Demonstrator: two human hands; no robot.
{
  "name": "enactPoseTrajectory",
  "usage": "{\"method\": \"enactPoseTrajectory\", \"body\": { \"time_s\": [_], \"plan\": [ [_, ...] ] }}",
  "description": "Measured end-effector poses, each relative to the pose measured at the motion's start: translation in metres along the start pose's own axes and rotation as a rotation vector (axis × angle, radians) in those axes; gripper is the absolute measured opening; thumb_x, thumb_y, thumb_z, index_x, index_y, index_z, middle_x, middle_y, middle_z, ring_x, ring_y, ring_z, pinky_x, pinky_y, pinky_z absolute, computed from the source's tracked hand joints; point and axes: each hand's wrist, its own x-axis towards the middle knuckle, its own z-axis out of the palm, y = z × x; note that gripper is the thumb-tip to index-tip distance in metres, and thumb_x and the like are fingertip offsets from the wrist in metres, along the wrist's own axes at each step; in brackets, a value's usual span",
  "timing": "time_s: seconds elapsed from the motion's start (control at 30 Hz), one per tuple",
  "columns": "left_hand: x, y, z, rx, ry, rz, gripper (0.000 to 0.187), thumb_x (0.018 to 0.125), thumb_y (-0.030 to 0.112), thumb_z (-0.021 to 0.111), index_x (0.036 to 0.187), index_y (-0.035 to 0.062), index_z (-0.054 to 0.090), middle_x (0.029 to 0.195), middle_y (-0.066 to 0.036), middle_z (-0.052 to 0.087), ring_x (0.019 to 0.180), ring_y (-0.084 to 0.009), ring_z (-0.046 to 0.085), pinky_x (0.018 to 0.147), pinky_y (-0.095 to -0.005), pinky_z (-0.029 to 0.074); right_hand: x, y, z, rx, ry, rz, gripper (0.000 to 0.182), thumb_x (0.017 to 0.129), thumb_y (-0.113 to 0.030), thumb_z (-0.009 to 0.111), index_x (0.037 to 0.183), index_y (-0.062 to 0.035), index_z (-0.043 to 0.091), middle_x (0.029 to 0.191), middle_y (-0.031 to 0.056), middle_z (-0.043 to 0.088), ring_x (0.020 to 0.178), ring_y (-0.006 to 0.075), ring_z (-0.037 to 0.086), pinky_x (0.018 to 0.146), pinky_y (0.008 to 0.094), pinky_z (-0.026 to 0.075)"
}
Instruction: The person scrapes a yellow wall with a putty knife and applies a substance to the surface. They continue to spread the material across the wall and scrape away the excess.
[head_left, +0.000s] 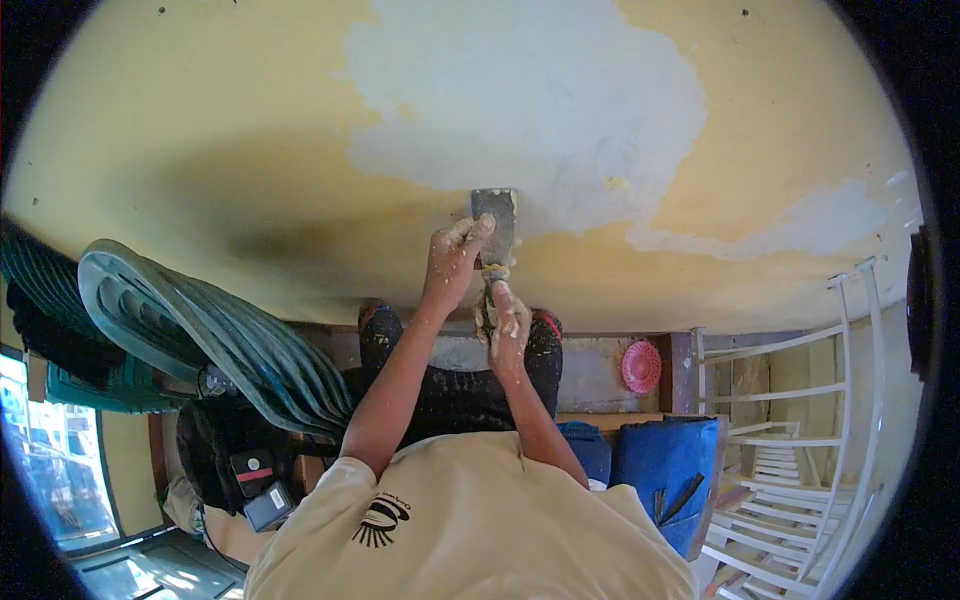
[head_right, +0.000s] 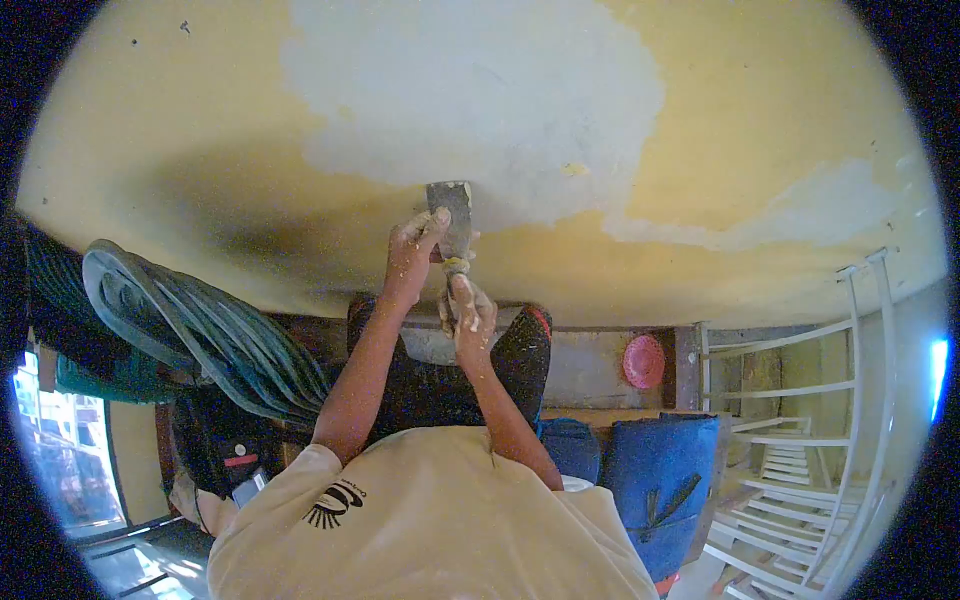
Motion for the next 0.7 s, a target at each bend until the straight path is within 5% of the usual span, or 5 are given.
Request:
{"method": "enactPoseTrajectory", "body": {
  "time_s": [0.17, 0.23, 0.43, 0.67, 0.7],
  "plan": [
    [-0.027, -0.034, 0.015, -0.404, 0.292, 0.091, 0.043, 0.091, 0.032, 0.044, 0.12, 0.0, 0.046, 0.114, -0.011, 0.054, 0.087, -0.0183, 0.061, 0.07, -0.0277, 0.05, -0.018, -0.032, -0.011, -0.492, 0.147, -0.69, 0.03, 0.084, -0.017, 0.058, 0.103, 0.0043, 0.053, 0.096, 0.022, 0.057, 0.09, 0.0384, 0.053, 0.08, 0.0429, 0.042],
    [-0.041, -0.061, 0.02, -0.559, 0.528, -0.005, 0.047, 0.092, 0.032, 0.041, 0.127, -0.0002, 0.039, 0.124, -0.012, 0.046, 0.091, -0.0196, 0.06, 0.074, -0.0285, 0.049, -0.02, -0.035, -0.014, -0.508, 0.133, -0.608, 0.028, 0.079, -0.014, 0.063, 0.098, 0.0036, 0.052, 0.092, 0.0211, 0.056, 0.089, 0.0379, 0.053, 0.078, 0.0431, 0.043],
    [-0.024, -0.061, 0.009, -0.108, -0.008, 0.059, 0.048, 0.091, 0.041, 0.041, 0.111, -0.0014, 0.052, 0.098, -0.015, 0.063, 0.079, -0.0202, 0.064, 0.068, -0.0307, 0.052, -0.014, -0.004, -0.013, -0.453, 0.164, -0.446, 0.028, 0.077, -0.013, 0.066, 0.097, -0.0004, 0.053, 0.09, 0.0164, 0.056, 0.076, 0.0281, 0.058, 0.068, 0.0359, 0.046],
    [-0.002, -0.033, 0.012, -0.107, 0.076, -0.011, 0.033, 0.09, 0.027, 0.049, 0.093, -0.0043, 0.058, 0.078, -0.013, 0.065, 0.06, -0.0168, 0.063, 0.052, -0.0269, 0.051, -0.006, -0.016, -0.004, -0.088, 0.041, 0.01, 0.03, 0.086, -0.024, 0.057, 0.095, 0.0045, 0.059, 0.083, 0.0082, 0.061, 0.071, 0.0113, 0.052, 0.064, 0.0276, 0.044],
    [-0.002, -0.029, 0.01, -0.093, 0.059, -0.004, 0.033, 0.09, 0.027, 0.049, 0.093, -0.0043, 0.058, 0.078, -0.013, 0.065, 0.061, -0.017, 0.063, 0.053, -0.027, 0.051, -0.005, -0.016, 0.0, -0.062, 0.052, -0.073, 0.029, 0.086, -0.025, 0.057, 0.096, 0.0029, 0.06, 0.074, 0.0043, 0.057, 0.06, 0.0085, 0.048, 0.053, 0.0247, 0.039]
  ]
}}
